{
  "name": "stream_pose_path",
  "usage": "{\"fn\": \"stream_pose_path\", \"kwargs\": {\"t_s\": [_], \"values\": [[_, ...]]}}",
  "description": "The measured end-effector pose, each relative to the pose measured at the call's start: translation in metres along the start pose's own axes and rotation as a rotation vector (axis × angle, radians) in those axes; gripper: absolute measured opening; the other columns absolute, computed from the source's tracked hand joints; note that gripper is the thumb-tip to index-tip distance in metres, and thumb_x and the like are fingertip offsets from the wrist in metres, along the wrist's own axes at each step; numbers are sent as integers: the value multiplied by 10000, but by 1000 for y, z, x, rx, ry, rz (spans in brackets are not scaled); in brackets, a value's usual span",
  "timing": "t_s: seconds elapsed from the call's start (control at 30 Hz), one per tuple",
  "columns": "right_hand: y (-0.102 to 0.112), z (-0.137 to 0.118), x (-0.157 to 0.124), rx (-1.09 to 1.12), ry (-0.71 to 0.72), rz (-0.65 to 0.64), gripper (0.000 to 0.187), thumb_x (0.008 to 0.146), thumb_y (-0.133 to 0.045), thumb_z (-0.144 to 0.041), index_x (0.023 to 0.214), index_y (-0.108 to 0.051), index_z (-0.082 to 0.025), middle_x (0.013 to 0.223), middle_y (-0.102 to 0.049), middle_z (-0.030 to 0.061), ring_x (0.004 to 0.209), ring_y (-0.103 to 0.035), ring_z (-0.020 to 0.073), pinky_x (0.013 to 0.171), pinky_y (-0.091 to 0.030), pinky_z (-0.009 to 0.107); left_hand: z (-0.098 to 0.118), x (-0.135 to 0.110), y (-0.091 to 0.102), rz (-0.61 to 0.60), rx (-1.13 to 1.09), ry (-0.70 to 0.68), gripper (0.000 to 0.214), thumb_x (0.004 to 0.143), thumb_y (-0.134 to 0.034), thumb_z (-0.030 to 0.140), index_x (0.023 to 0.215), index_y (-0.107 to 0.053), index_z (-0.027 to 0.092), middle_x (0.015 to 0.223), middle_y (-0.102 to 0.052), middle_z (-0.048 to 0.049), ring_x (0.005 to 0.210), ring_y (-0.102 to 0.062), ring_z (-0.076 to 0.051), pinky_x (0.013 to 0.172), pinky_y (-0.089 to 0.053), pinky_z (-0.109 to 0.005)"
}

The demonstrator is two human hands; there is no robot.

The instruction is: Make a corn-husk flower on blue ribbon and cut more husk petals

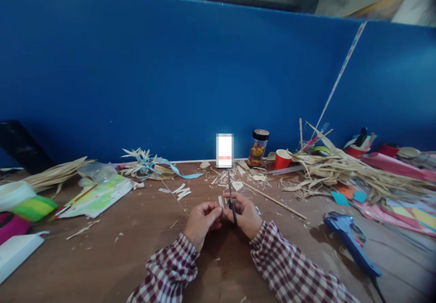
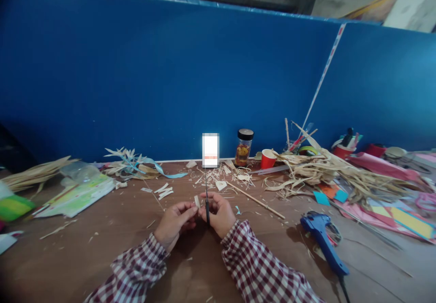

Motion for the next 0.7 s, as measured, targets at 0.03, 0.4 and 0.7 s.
{"fn": "stream_pose_path", "kwargs": {"t_s": [0.03, 0.4, 0.7], "values": [[0, 0, 0, 0, -3, 1, 459, 616, -705, -237, 1021, -505, -157, 649, -566, -44, 553, -501, 75, 543, -389, 209, 0, 0, 0, -1, 6, 5, 329, 503, -762, 347, 676, -615, 109, 571, -566, 8, 488, -489, -57, 447, -472, -176], [0, -4, 0, -13, 5, 28, 494, 596, -720, -221, 1029, -496, -144, 620, -561, -49, 544, -505, 73, 532, -391, 204, -2, 0, -2, -28, 48, 46, 286, 544, -739, 345, 650, -620, 108, 578, -557, 0, 481, -476, -49, 431, -461, -159], [-3, -3, -1, 5, -11, 9, 433, 640, -694, -332, 990, -512, -154, 631, -557, -35, 570, -507, 87, 561, -403, 219, -2, 1, 3, 6, -19, 46, 258, 541, -749, 312, 633, -622, 108, 541, -554, 11, 451, -478, -47, 424, -457, -158]]}}
Point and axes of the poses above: each hand's wrist, its own x-axis towards the middle knuckle, its own y-axis out of the back of the hand, z = x × y, the point moved 9 cm from there along x, towards the middle knuckle
